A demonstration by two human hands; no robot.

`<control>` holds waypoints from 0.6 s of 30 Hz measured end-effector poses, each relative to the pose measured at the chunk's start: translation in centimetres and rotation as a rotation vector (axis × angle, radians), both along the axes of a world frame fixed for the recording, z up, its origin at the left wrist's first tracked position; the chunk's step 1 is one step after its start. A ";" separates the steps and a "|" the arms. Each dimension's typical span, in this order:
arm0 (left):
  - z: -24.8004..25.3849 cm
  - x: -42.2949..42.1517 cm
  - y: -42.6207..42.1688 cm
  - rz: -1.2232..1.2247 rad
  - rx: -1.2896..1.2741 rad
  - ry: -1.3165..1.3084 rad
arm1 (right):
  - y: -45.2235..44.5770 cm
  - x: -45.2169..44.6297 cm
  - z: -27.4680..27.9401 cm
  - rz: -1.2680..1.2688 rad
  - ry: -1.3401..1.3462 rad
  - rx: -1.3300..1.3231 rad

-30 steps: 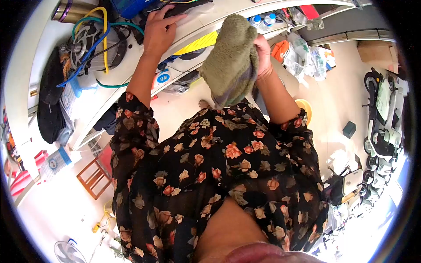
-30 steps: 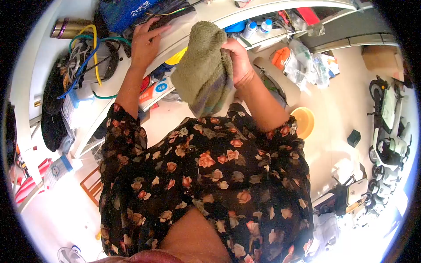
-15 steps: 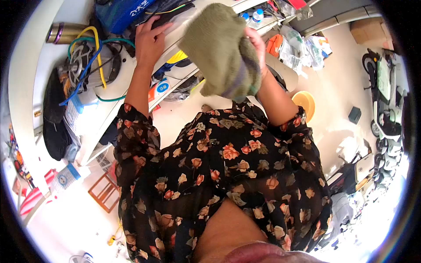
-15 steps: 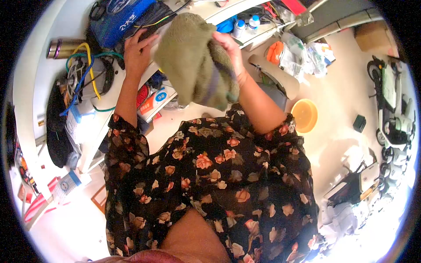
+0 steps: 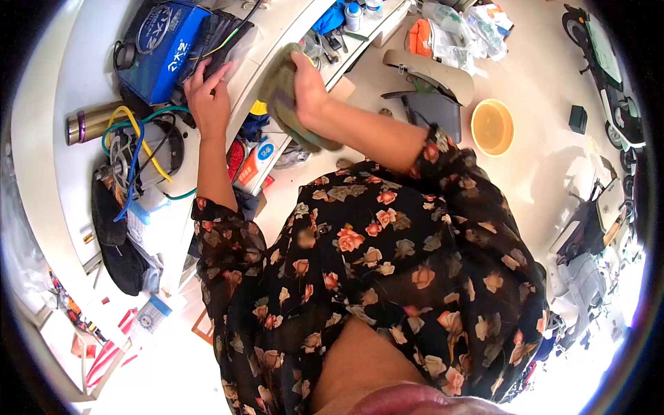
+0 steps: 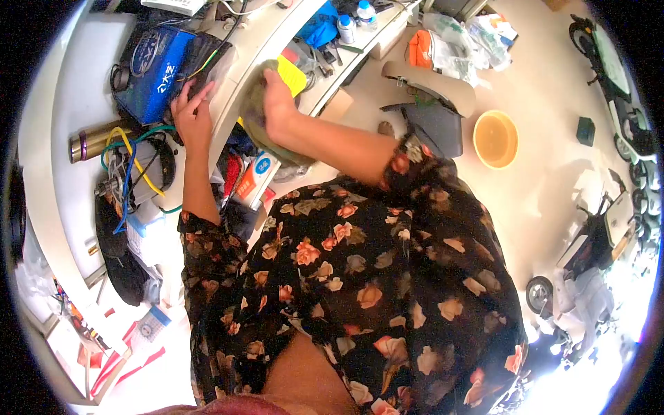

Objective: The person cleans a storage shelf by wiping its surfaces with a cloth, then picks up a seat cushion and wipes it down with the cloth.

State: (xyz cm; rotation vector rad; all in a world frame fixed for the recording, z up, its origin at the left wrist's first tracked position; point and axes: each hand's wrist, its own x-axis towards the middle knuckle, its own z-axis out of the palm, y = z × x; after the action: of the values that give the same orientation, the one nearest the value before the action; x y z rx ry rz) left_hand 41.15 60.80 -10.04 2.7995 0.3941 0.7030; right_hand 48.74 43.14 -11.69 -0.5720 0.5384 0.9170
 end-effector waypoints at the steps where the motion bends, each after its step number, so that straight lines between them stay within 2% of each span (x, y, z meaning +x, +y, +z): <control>1: -0.1 0.0 0.1 0.000 -0.007 0.013 | 0.9 0.4 0.6 -0.040 -0.024 0.018; 5: -0.3 -0.1 0.2 -0.001 -0.001 0.026 | 3.0 4.0 -2.3 0.054 -0.274 -0.309; 9: -0.5 -0.3 0.3 0.000 0.028 0.011 | 0.9 8.7 -2.6 -0.022 -0.352 -0.485; 12: -0.6 -0.1 0.7 -0.007 0.048 -0.015 | -1.5 11.7 -3.4 -0.201 -0.312 -0.454; 13: -0.7 -0.1 0.8 -0.018 0.038 -0.016 | -2.0 12.6 -5.0 -0.343 -0.309 -0.259; 16: -1.8 -0.6 1.8 -0.045 0.086 -0.028 | -6.6 11.2 -3.5 -0.290 -0.343 -0.510; 17: -1.7 -0.5 1.9 -0.056 0.081 -0.029 | -7.4 11.4 -6.7 -0.384 -0.441 -0.323; 18: -1.7 -0.6 1.9 -0.061 0.074 -0.023 | -8.6 11.0 -8.2 -0.317 -0.463 -0.389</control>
State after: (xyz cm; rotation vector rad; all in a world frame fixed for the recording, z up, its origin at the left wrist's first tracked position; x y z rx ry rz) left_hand 40.51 62.67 -11.77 2.8568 0.2824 0.7500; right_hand 59.73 34.52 -19.87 -0.9880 0.3703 0.3557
